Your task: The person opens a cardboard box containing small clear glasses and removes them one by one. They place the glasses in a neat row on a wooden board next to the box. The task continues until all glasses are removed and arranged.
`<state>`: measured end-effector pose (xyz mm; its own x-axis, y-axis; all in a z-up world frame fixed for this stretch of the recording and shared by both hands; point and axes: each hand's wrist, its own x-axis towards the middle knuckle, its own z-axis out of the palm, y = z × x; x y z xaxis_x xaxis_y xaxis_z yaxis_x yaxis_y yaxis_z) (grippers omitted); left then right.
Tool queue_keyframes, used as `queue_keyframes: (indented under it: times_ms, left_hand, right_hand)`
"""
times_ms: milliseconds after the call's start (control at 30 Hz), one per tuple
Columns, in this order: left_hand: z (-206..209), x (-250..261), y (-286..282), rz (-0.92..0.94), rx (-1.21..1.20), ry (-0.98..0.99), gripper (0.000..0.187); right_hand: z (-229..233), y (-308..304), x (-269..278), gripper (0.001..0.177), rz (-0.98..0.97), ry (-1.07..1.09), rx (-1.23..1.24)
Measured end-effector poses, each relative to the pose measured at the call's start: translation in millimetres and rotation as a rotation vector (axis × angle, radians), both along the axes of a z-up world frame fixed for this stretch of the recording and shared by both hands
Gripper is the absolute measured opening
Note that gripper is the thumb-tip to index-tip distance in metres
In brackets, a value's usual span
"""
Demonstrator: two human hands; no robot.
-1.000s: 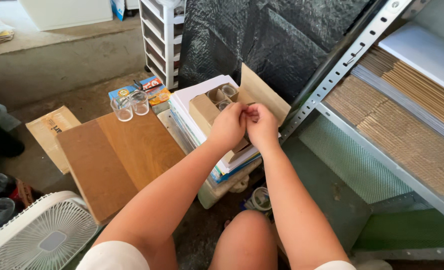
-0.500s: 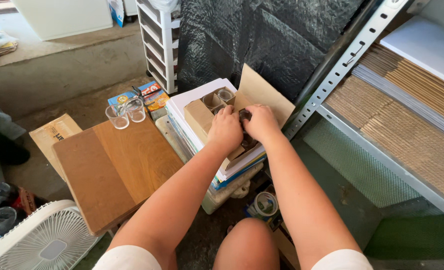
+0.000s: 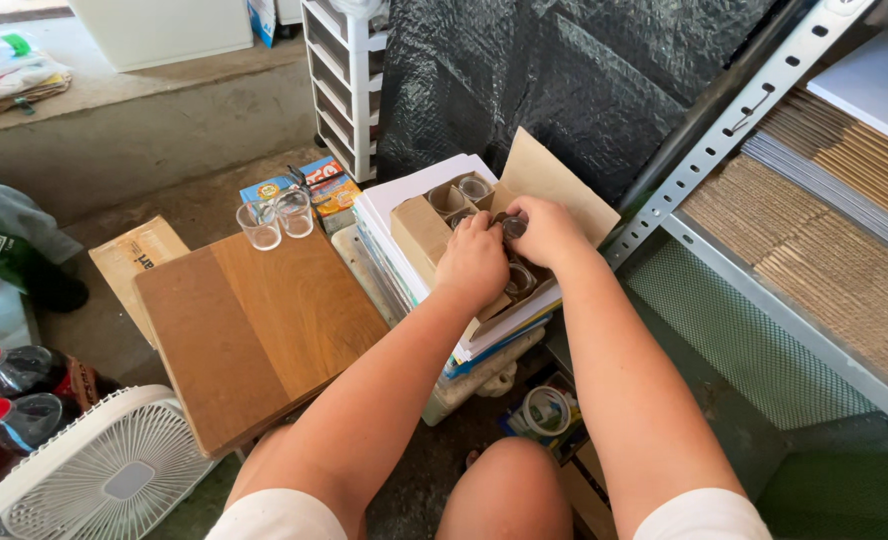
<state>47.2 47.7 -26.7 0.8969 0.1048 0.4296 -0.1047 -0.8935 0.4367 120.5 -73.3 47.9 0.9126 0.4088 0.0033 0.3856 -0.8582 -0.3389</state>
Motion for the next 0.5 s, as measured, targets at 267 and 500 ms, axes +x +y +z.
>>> queue_keyframes:
  times_ms: [267, 500]
  left_hand:
    - [-2.4, 3.8, 1.4, 0.018, -0.024, -0.110, 0.036]
    - [44.3, -30.7, 8.2, -0.019, -0.483, -0.141, 0.042]
  right_hand:
    - [-1.1, -16.3, 3.3, 0.058, 0.059, -0.254, 0.202]
    - [21.4, -19.3, -43.5, 0.064, 0.064, -0.544, 0.618]
